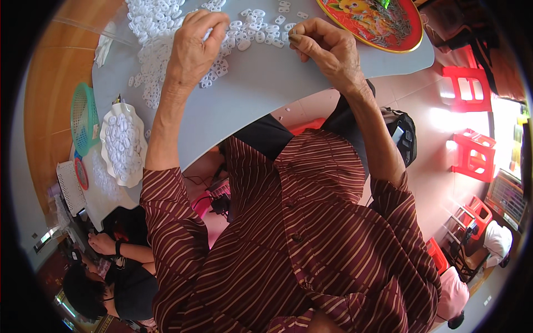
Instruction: Manually assembling small brown components into white plastic clips at a workbench.
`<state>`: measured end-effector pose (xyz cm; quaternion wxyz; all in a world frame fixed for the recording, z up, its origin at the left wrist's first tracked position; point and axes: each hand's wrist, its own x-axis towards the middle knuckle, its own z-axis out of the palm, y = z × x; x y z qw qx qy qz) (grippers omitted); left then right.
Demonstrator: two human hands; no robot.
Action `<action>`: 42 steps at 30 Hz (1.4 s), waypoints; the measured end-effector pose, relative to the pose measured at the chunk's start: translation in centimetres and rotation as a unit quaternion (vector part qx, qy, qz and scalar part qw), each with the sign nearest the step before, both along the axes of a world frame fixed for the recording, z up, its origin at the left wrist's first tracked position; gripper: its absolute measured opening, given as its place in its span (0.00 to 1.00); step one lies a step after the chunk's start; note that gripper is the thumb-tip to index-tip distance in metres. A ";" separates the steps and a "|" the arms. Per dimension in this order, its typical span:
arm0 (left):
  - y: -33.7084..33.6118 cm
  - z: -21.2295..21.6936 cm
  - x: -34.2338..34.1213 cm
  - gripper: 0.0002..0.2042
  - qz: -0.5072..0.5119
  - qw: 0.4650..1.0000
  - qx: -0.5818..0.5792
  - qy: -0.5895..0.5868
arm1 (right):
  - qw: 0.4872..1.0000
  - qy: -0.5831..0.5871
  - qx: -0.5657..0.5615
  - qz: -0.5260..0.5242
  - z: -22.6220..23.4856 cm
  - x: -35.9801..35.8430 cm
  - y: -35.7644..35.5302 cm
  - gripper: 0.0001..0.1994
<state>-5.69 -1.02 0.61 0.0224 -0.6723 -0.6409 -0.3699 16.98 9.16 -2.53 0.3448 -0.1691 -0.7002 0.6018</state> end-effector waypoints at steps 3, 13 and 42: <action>-0.4 -0.4 1.5 0.06 -0.028 0.999 -0.012 0.037 | 1.000 0.001 0.005 -0.004 -0.1 0.0 0.0 0.08; -0.7 -1.7 2.6 0.10 -0.028 0.990 0.002 0.141 | 1.000 -0.018 0.019 0.010 0.2 0.2 0.1 0.10; 2.3 -0.8 7.5 0.09 -0.076 0.882 -0.068 -0.460 | 0.996 0.065 -0.057 -0.029 -0.1 0.4 0.3 0.07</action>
